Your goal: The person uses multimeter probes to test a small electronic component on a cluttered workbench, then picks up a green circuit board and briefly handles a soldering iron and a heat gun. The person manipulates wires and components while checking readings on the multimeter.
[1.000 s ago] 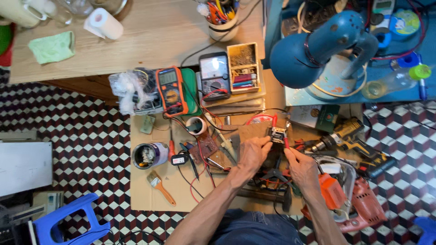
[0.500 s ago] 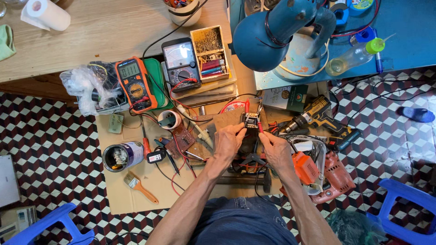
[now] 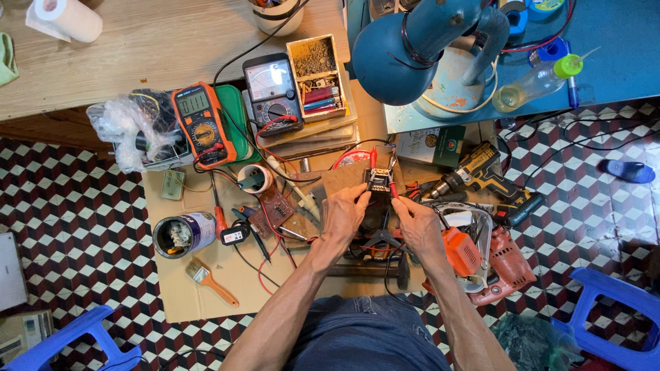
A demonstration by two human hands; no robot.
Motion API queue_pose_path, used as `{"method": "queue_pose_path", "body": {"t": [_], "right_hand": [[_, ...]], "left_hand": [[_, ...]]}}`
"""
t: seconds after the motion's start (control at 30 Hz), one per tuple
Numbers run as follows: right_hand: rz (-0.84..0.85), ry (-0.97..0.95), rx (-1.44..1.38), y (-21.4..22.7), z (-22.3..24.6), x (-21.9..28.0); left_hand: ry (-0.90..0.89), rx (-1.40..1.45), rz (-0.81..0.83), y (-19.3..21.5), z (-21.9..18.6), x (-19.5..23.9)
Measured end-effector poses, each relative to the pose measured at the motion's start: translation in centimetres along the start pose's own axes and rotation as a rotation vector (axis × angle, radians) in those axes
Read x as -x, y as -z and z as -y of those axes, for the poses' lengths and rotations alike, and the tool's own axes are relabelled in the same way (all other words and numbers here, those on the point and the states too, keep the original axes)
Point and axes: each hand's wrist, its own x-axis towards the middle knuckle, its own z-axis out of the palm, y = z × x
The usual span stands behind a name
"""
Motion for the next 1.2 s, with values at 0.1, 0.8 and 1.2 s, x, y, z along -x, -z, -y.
{"method": "queue_pose_path", "body": {"t": [0.1, 0.8, 1.2], "right_hand": [[-0.001, -0.040, -0.007, 0.1, 0.1, 0.0], [-0.050, -0.006, -0.072, -0.3, 0.2, 0.9], [-0.021, -0.060, -0.052, -0.7, 1.4, 1.1]], "left_hand": [[0.034, 0.024, 0.006, 0.5, 0.0, 0.1], [0.033, -0.073, 0.063, 1.1, 0.0, -0.6], [0.029, -0.075, 0.073, 1.0, 0.1, -0.6]]}}
